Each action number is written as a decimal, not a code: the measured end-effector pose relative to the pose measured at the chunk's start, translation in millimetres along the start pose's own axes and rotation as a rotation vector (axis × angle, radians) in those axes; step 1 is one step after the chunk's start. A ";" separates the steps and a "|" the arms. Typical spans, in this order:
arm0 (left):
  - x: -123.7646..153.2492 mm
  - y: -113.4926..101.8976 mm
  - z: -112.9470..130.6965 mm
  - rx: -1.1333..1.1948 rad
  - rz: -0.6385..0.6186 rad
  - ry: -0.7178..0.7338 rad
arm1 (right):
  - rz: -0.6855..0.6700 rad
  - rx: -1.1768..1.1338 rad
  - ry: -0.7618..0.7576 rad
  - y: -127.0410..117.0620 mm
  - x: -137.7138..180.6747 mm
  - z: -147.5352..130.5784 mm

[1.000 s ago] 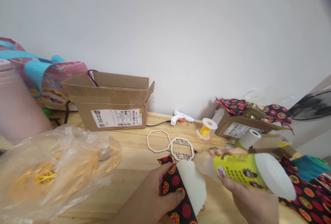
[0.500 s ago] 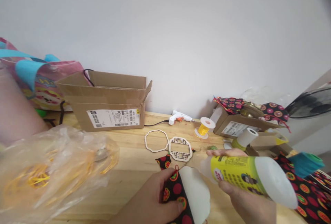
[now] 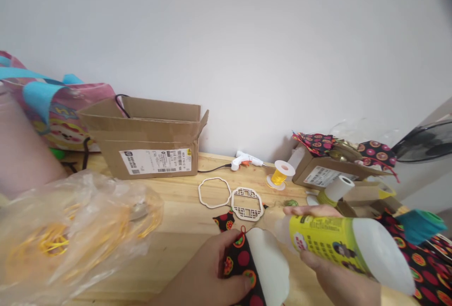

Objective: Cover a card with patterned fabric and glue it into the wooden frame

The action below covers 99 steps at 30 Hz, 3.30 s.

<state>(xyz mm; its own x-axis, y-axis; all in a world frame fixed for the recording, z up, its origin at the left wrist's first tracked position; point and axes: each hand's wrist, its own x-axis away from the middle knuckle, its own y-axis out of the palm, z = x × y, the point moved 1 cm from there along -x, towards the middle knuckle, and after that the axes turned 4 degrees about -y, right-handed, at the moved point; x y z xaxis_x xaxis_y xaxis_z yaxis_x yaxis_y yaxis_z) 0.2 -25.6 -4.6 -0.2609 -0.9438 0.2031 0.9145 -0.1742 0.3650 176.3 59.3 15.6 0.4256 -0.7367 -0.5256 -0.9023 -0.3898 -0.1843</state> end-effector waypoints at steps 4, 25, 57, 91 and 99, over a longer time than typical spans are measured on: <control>-1.0 -0.9 -3.8 -0.033 0.008 0.007 | 0.039 0.030 -0.066 1.9 1.6 -3.9; -0.1 -0.3 5.0 -0.100 0.041 0.065 | 0.073 -0.011 -0.171 15.9 -7.4 -14.7; -5.5 6.3 -1.2 0.108 -0.008 0.053 | 0.053 -0.073 -0.226 27.0 -3.5 -17.9; -4.5 0.1 1.2 0.149 0.060 0.031 | 0.105 0.118 -0.134 9.0 -2.8 -12.5; -6.5 -9.4 -6.8 0.169 0.170 0.044 | 0.133 0.213 -0.070 -2.2 -1.1 -11.5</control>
<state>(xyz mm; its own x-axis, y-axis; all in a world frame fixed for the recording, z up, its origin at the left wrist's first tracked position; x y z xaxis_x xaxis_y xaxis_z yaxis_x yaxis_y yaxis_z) -4.7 -19.7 -15.6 -0.0902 -0.9675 0.2361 0.8783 0.0345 0.4769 178.6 54.6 26.1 0.3029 -0.7307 -0.6119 -0.9475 -0.1615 -0.2761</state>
